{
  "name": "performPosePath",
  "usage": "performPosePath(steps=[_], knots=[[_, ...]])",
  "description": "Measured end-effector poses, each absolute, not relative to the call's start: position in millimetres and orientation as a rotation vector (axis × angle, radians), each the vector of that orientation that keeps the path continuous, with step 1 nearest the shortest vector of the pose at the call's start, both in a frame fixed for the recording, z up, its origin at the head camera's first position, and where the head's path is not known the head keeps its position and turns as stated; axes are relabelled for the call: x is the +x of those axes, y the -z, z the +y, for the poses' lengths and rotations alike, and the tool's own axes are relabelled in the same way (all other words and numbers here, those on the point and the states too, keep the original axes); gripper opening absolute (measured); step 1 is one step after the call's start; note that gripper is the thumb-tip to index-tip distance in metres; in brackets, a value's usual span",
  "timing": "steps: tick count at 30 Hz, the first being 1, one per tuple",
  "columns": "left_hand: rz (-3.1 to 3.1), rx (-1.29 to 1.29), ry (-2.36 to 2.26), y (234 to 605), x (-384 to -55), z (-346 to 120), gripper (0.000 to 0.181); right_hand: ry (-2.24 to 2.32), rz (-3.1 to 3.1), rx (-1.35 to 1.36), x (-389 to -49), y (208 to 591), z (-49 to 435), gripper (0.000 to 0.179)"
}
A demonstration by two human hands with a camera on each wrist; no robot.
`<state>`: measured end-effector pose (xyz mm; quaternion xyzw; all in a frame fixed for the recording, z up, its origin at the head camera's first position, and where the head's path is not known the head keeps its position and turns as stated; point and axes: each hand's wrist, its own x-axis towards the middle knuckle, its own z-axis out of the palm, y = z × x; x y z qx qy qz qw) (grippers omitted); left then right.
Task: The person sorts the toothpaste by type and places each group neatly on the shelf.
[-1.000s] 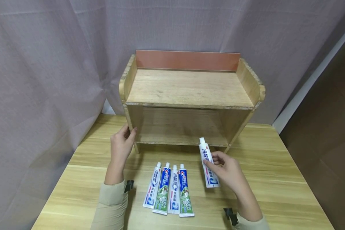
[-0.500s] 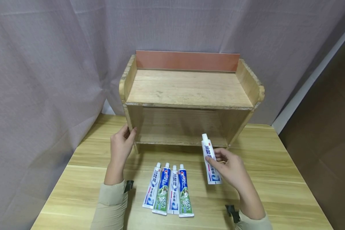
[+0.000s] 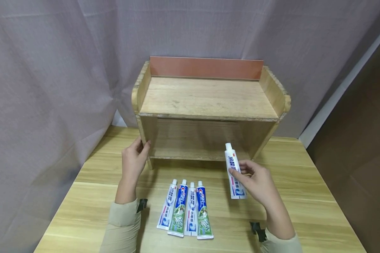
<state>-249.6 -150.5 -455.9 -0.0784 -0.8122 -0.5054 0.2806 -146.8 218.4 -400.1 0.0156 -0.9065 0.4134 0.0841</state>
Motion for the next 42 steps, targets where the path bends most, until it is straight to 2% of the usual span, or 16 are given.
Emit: performPosePath(steps=[42], knots=[[-2.19, -0.194, 1.332, 455.1, -249.5, -150.6, 0.031, -1.105, -2.584, 0.13, -153.9, 349.8, 235.2, 0.031]])
